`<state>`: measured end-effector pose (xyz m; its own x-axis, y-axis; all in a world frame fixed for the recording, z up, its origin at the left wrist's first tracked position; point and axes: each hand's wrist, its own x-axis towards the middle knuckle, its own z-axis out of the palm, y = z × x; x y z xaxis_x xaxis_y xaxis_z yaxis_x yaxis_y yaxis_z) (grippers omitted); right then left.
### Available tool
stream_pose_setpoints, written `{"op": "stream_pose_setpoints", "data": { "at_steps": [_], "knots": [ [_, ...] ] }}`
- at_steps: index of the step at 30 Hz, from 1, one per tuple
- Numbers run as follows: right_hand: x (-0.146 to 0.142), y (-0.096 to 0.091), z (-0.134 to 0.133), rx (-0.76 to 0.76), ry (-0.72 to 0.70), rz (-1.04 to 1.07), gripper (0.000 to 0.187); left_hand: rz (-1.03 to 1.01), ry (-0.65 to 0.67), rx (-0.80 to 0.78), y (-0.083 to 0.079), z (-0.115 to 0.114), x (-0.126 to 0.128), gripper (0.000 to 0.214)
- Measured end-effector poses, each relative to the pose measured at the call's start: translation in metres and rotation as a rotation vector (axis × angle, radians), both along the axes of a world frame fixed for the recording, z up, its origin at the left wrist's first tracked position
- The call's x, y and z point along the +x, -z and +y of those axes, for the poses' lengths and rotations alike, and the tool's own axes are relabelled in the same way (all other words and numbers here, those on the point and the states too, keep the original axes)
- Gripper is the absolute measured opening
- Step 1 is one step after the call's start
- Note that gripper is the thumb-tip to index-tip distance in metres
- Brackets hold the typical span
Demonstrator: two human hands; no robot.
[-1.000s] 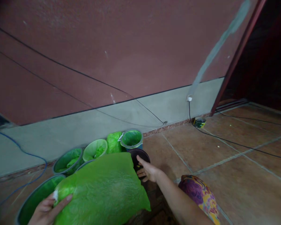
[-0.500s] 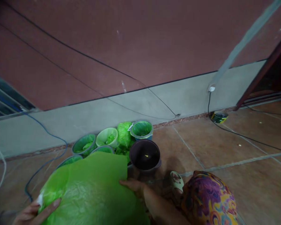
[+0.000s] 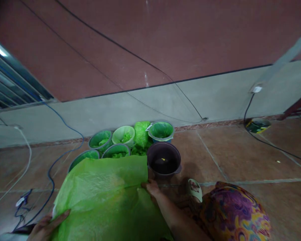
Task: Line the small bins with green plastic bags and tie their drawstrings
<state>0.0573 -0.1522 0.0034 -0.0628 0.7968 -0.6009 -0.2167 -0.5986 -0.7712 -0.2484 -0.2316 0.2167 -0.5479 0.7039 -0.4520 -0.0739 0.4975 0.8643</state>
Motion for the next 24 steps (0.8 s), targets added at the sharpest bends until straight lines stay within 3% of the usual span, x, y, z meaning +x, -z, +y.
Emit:
{"op": "stream_pose_setpoints", "data": {
  "at_steps": [3, 7, 10, 14, 16, 18, 22, 24],
  "knots": [
    [0.022, -0.006, 0.000, 0.011, 0.107, 0.058, 0.028, -0.073, 0.041, -0.017, 0.010, 0.002, 0.000, 0.042],
    [0.043, -0.030, -0.007, 0.050, 0.236, 0.316, 0.039, -0.169, 0.147, -0.033, 0.021, 0.009, -0.003, 0.053],
    [0.053, -0.049, -0.014, 0.061, 0.208, 0.374, 0.045, -0.182, 0.167, 0.007, 0.025, 0.014, -0.004, 0.066],
    [0.065, -0.067, -0.020, 0.076, 0.142, 0.280, 0.085, -0.155, 0.150, 0.085, 0.022, 0.018, -0.001, 0.098],
    [0.071, -0.073, -0.021, 0.134, 0.100, 0.261, 0.095, -0.096, 0.152, 0.124, 0.019, 0.020, 0.001, 0.104],
    [0.076, -0.077, -0.020, 0.208, 0.066, 0.267, 0.089, 0.013, 0.180, 0.165, 0.016, 0.022, 0.000, 0.094],
    [0.086, -0.077, -0.016, 0.318, 0.058, 0.168, 0.041, 0.232, 0.250, 0.201, 0.014, 0.027, -0.006, 0.058],
    [0.093, -0.075, -0.014, 0.355, 0.047, 0.116, 0.027, 0.263, 0.280, 0.200, 0.014, 0.031, -0.011, 0.048]
  ]
}}
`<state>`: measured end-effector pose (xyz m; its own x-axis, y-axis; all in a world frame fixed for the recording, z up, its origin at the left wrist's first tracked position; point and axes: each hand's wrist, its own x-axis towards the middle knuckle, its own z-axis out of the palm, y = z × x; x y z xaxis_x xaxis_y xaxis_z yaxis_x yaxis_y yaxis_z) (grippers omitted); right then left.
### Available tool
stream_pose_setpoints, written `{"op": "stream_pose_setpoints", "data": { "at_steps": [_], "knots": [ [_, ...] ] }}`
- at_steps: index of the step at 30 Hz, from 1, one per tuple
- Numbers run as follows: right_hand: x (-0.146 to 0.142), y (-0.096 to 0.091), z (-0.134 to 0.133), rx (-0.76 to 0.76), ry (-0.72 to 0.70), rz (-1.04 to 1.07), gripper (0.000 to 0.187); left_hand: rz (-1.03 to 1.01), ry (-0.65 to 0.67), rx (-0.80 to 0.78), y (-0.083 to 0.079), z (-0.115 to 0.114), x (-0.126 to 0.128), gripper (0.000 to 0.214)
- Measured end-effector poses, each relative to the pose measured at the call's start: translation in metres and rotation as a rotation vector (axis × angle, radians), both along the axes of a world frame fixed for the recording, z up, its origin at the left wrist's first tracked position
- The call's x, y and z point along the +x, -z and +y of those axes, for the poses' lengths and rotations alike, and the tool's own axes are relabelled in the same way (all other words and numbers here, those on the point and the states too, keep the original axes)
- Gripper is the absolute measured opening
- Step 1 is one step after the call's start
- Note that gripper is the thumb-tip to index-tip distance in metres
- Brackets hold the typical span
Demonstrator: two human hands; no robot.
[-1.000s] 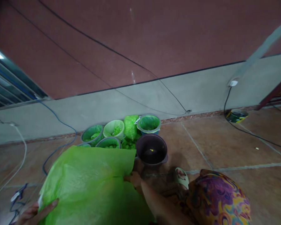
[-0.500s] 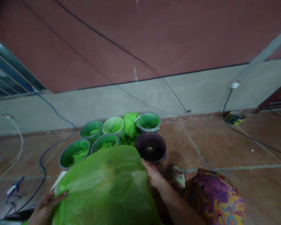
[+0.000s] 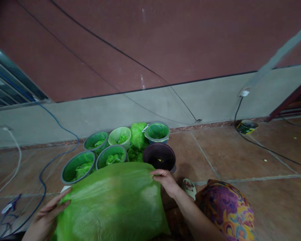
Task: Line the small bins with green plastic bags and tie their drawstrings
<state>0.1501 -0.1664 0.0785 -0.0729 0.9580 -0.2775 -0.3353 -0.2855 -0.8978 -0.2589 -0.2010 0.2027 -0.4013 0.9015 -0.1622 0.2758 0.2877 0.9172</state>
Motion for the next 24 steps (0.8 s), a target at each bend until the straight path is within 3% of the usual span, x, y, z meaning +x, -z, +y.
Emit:
{"op": "stream_pose_setpoints", "data": {
  "at_steps": [3, 8, 15, 20, 24],
  "knots": [
    [0.011, -0.003, 0.003, 0.018, -0.047, -0.010, 0.027, 0.039, 0.063, -0.001, -0.002, 0.006, -0.007, 0.050],
    [0.023, -0.024, 0.010, 0.077, -0.122, -0.025, 0.047, 0.200, 0.120, 0.014, -0.008, 0.019, -0.006, 0.063],
    [0.034, -0.046, 0.022, 0.262, -0.023, -0.364, 0.051, 0.603, 0.178, 0.145, -0.024, 0.029, 0.010, 0.060],
    [0.038, -0.060, 0.022, 0.403, 0.050, -0.799, 0.029, 0.895, 0.316, 0.208, -0.026, 0.034, 0.012, 0.051],
    [0.039, -0.064, 0.020, 0.468, 0.104, -0.925, 0.021, 1.009, 0.356, 0.190, -0.027, 0.037, 0.011, 0.040]
  ]
}}
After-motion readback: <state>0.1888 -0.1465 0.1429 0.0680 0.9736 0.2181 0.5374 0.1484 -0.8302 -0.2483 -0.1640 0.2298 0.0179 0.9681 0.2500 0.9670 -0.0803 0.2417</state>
